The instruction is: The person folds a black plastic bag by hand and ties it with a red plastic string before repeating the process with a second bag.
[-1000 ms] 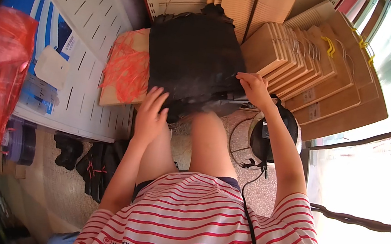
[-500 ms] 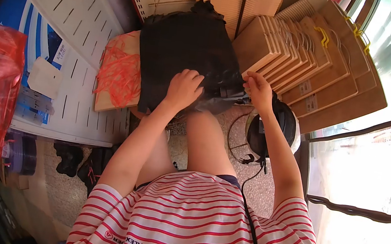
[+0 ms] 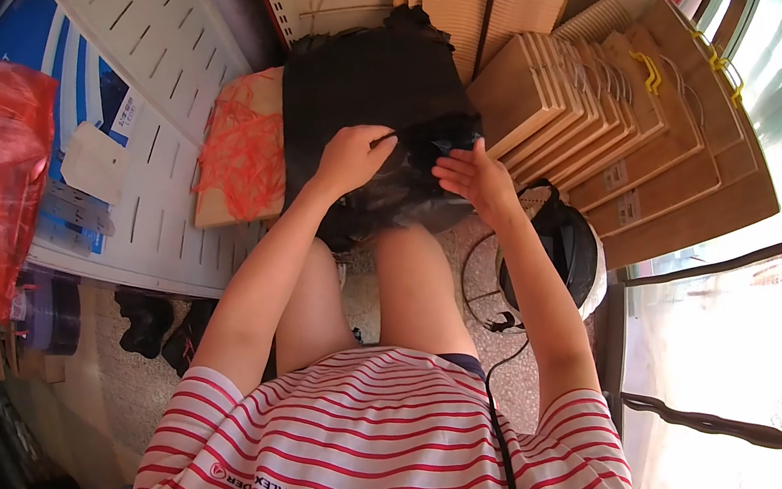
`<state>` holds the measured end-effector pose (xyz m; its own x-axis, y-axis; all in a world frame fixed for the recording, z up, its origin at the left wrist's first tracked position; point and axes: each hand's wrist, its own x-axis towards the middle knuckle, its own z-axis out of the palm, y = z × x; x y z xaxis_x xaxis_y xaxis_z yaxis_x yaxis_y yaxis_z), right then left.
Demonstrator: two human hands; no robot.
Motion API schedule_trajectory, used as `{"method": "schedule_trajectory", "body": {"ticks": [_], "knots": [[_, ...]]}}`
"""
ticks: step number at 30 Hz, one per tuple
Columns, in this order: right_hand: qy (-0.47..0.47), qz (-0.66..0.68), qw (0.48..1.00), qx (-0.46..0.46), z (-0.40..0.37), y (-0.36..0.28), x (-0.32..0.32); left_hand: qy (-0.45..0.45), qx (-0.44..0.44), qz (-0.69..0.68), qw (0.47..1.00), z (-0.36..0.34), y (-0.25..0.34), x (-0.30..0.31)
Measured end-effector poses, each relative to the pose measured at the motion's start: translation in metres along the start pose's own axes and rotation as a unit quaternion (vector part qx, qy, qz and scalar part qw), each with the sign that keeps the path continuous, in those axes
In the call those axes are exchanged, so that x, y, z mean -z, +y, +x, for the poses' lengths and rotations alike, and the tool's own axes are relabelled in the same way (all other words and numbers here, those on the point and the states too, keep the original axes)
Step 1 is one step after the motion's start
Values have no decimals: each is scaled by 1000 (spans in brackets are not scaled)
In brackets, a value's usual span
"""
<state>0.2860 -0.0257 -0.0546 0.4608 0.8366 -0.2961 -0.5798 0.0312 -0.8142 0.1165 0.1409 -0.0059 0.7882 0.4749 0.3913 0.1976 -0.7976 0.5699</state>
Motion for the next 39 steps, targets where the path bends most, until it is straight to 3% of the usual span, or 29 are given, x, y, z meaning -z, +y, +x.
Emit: {"method": "schedule_trajectory", "body": {"ticks": [2, 7, 12, 15, 17, 21, 23, 24, 26, 30, 32, 33, 34, 37, 39], "knots": [[-1, 46, 999, -3, 10, -4, -4, -46, 71, -51, 995, 0, 1, 2], [54, 59, 997, -13, 18, -19, -12, -55, 76, -42, 995, -1, 0, 0], [3, 4, 1000, 6, 25, -37, -18, -77, 91, -107, 987, 1, -7, -2], [-23, -21, 999, 13, 26, -46, -30, -63, 68, -38, 995, 3, 11, -3], [-35, -35, 999, 17, 27, -50, -39, 3, 15, 72, 997, 5, 16, -8], [-87, -48, 995, 22, 28, -58, -50, 65, -9, 46, 997, 19, -1, -20], [-98, -45, 994, 28, 27, -58, -49, 50, 60, -38, 996, 27, -10, -16], [-101, -57, 992, 39, 27, -58, -45, 71, 40, -33, 996, 30, -10, -11], [-105, -70, 991, 49, 27, -56, -38, 15, 103, -13, 994, 36, -11, 1], [-59, -35, 997, 23, 30, -44, -26, -26, 133, 48, 990, 40, 7, 23], [-57, -6, 998, 5, 29, -41, -23, 77, -37, 62, 994, 27, 14, 22], [-45, 46, 997, -31, 25, -41, -25, 63, -84, 80, 991, 21, 20, 26], [-32, 97, 993, -66, 19, -43, -29, 47, -117, 136, 983, 13, 28, 28], [-21, 87, 994, -64, -10, -49, -43, 19, -180, 202, 962, -20, 45, 29], [-57, 89, 990, -90, -1, -34, -30, -14, -196, 222, 955, -44, 43, 26]]}}
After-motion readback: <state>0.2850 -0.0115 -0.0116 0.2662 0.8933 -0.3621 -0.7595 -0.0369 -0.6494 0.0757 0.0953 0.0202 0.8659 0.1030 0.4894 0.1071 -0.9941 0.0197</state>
